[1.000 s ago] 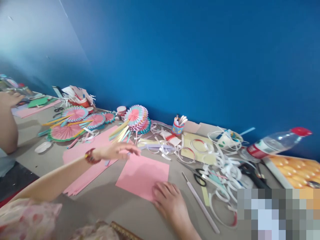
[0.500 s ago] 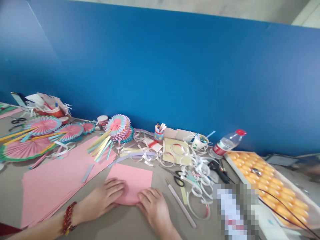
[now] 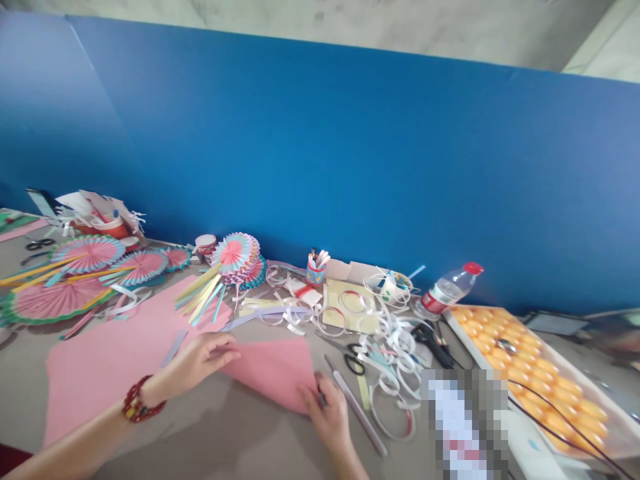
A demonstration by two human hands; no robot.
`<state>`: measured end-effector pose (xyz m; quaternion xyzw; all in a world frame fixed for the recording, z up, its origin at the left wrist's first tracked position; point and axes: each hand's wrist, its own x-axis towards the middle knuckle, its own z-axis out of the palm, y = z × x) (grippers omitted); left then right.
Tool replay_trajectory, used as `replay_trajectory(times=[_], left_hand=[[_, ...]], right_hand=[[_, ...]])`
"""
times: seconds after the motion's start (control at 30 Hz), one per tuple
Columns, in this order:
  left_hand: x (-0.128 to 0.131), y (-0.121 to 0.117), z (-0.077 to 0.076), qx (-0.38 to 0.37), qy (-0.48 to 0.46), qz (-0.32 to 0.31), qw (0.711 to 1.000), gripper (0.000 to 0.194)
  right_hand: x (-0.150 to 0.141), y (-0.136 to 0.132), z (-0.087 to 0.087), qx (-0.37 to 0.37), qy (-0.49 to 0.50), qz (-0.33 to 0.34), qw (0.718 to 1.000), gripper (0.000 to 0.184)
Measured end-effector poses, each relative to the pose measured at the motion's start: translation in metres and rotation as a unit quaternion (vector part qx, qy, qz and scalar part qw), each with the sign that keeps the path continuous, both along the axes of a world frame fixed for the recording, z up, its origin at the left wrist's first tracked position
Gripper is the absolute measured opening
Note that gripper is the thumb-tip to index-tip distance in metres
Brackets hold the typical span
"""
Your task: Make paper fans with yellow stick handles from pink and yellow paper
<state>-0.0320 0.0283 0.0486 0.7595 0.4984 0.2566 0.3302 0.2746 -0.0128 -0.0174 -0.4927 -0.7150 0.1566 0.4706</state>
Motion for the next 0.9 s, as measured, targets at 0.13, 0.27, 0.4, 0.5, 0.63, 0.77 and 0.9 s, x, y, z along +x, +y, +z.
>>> replay_trajectory(times=[0.13, 0.27, 0.4, 0.5, 0.63, 0.77, 0.9], left_hand=[[-0.014, 0.023, -0.015, -0.039, -0.055, 0.044, 0.997, 0.041], [-0.021, 0.031, -0.032, -0.051, -0.103, 0.079, 0.990, 0.041], [-0.025, 0.032, -0.040, -0.074, -0.117, 0.077, 0.987, 0.041], [-0.029, 0.033, -0.044, -0.098, -0.125, 0.064, 0.985, 0.039], [-0.031, 0.030, -0.046, -0.142, -0.136, 0.034, 0.980, 0.038], [-0.028, 0.026, -0.045, -0.216, -0.144, -0.019, 0.966, 0.044], [-0.024, 0.026, -0.047, -0.271, -0.153, -0.044, 0.949, 0.050]], right_hand=[[0.004, 0.005, -0.006, -0.124, 0.092, -0.012, 0.988, 0.042], [0.006, 0.010, -0.010, -0.177, 0.132, -0.020, 0.975, 0.052], [0.004, 0.011, -0.012, -0.217, 0.137, -0.001, 0.966, 0.048], [0.004, 0.010, -0.009, -0.261, 0.133, 0.043, 0.955, 0.049], [0.014, 0.009, -0.009, -0.292, 0.089, 0.046, 0.951, 0.059], [0.029, 0.004, -0.014, -0.314, 0.036, 0.030, 0.948, 0.064], [0.038, -0.008, -0.016, -0.360, 0.035, 0.050, 0.931, 0.061]])
